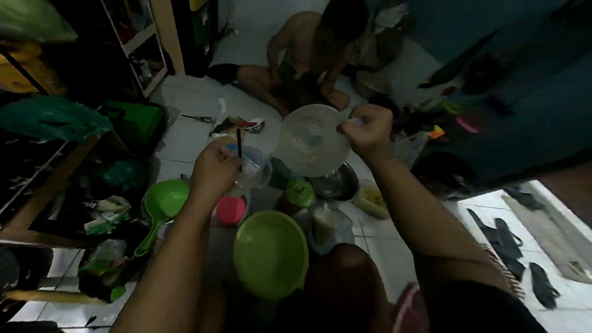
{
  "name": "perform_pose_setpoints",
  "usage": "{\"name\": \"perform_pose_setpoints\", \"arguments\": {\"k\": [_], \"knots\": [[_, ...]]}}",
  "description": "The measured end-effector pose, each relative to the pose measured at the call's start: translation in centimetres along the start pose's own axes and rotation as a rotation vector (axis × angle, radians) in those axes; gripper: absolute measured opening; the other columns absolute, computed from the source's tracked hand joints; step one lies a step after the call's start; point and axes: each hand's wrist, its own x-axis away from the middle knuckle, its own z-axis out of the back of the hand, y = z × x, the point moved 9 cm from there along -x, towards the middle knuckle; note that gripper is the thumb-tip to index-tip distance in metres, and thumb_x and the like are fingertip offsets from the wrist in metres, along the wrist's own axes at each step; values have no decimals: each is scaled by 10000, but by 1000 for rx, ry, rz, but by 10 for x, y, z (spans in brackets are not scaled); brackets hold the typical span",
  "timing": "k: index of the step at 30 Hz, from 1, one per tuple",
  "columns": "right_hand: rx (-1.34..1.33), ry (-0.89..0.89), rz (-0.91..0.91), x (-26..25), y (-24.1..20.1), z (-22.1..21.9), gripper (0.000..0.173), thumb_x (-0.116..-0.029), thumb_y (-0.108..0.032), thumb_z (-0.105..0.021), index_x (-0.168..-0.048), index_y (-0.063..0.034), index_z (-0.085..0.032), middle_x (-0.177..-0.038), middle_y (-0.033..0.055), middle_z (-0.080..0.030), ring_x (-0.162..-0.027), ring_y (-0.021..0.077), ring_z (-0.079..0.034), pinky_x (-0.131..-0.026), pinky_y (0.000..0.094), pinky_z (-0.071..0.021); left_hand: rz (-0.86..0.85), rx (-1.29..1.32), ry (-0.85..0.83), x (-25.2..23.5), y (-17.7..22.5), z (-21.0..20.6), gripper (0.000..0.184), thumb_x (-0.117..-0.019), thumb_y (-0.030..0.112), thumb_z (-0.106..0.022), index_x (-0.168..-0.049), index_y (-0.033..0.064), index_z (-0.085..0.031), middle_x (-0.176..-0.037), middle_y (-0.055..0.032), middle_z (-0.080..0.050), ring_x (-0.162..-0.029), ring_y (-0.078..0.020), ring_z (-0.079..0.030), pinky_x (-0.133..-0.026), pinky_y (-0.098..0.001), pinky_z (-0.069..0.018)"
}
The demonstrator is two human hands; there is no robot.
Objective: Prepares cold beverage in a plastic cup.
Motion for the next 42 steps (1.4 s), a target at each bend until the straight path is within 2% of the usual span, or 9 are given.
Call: {"name": "perform_pose_setpoints", "arguments": {"k": [2,5,6,8,13,18,31,38,42], "knots": [[39,-5,27,5,-25,25,260,-794,-174,-646,-632,2,-543,-659,101,-589,-635,121,-546,-600,317,-442,-14,148,7,16,6,-7,191,-1005,119,-638,-1129,3,-552,-794,-105,-598,-528,-153,-581,-507,-317,-545],[73,-6,121,11,-56,55,217,-807,-164,-634,-675,6,-604,-742,107,-679,-670,63,-590,-634,258,-486,-33,230,-39,38,14,-18,211,-969,91,-676,-1129,2,-570,-812,-107,-625,-524,-154,-600,-486,-321,-556],[101,-20,136,13,-64,64,222,-818,-167,-631,-708,25,-643,-763,135,-704,-678,85,-611,-651,282,-500,-45,229,-76,44,16,-24,213,-974,98,-673,-1130,-1,-567,-822,-105,-617,-532,-148,-591,-495,-316,-548],[159,-49,143,17,-73,79,254,-836,-196,-624,-738,32,-683,-698,126,-658,-645,106,-579,-635,308,-479,-58,242,-148,55,18,-35,231,-978,101,-664,-1154,-10,-562,-814,-101,-620,-530,-131,-590,-504,-294,-546],[307,-164,138,26,-94,102,340,-876,-249,-598,-674,21,-550,-639,146,-566,-597,207,-529,-568,400,-418,-50,336,-266,77,23,-57,238,-996,109,-645,-1174,-16,-546,-775,-84,-630,-498,-103,-594,-489,-246,-542],[368,-222,139,32,-111,115,369,-885,-270,-589,-707,52,-567,-661,191,-583,-601,266,-539,-565,458,-418,-49,405,-298,90,28,-67,232,-1003,104,-628,-1181,-16,-542,-794,-79,-633,-521,-103,-610,-512,-243,-553],[489,-427,87,39,-129,109,494,-896,-396,-530,-737,70,-577,-700,263,-589,-667,433,-594,-583,599,-412,15,360,-414,107,31,-96,300,-1007,153,-639,-1228,-25,-543,-901,-108,-652,-569,-114,-630,-557,-253,-566],[511,-508,60,38,-133,95,517,-907,-378,-546,-872,126,-659,-819,335,-647,-787,530,-643,-669,679,-455,32,360,-404,104,30,-93,290,-1022,159,-616,-1227,-32,-542,-880,-97,-637,-559,-92,-615,-553,-231,-556],[521,-536,86,35,-133,85,509,-902,-400,-529,-776,90,-587,-743,290,-600,-723,492,-612,-603,641,-418,22,370,-399,100,28,-90,290,-1009,147,-629,-1220,-34,-545,-891,-106,-629,-563,-103,-611,-560,-245,-563]]}}
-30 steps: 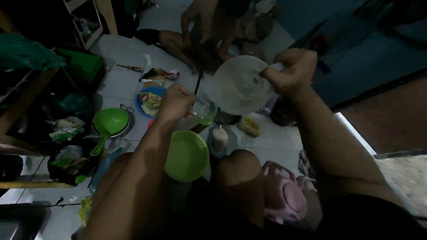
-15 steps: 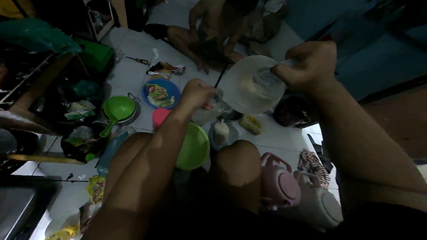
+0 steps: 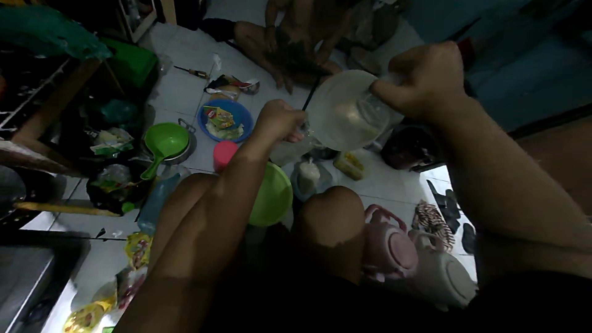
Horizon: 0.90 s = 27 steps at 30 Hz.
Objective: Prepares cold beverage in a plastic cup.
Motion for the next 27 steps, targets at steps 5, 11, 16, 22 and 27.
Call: {"name": "perform_pose_setpoints", "arguments": {"k": [5,11,16,22,27], "knots": [[30,-62,-23,-6,-7,-3,534,-920,-405,-535,-851,119,-612,-800,331,-615,-792,540,-620,-657,681,-420,8,-31,-8,-2,0,7,305,-1024,163,-615,-1250,-28,-539,-930,-119,-637,-591,-110,-629,-577,-249,-567],[34,-57,-21,-13,-10,-6,581,-912,-451,-527,-862,120,-626,-816,340,-629,-799,549,-630,-659,697,-429,-2,-5,-16,-9,-4,18,269,-1018,141,-610,-1225,-19,-544,-926,-105,-633,-585,-103,-618,-562,-239,-555],[45,-59,6,-20,-15,-10,575,-917,-460,-507,-817,101,-584,-773,316,-601,-748,523,-609,-619,665,-408,-11,-14,-20,-13,-5,22,268,-1030,166,-604,-1206,-28,-552,-936,-106,-634,-595,-99,-619,-566,-235,-552],[40,-62,12,-30,-17,-15,571,-919,-443,-519,-835,117,-587,-784,332,-603,-747,527,-608,-626,668,-410,-12,-9,-21,-16,-6,29,249,-1028,159,-599,-1203,-12,-553,-932,-94,-639,-578,-89,-610,-548,-222,-543],[11,-59,-6,-38,-15,-22,586,-908,-452,-529,-925,121,-648,-871,357,-641,-843,556,-630,-690,695,-431,9,10,-13,-20,-9,36,282,-1025,141,-599,-1249,-13,-526,-938,-106,-644,-563,-99,-616,-538,-229,-549]]}}
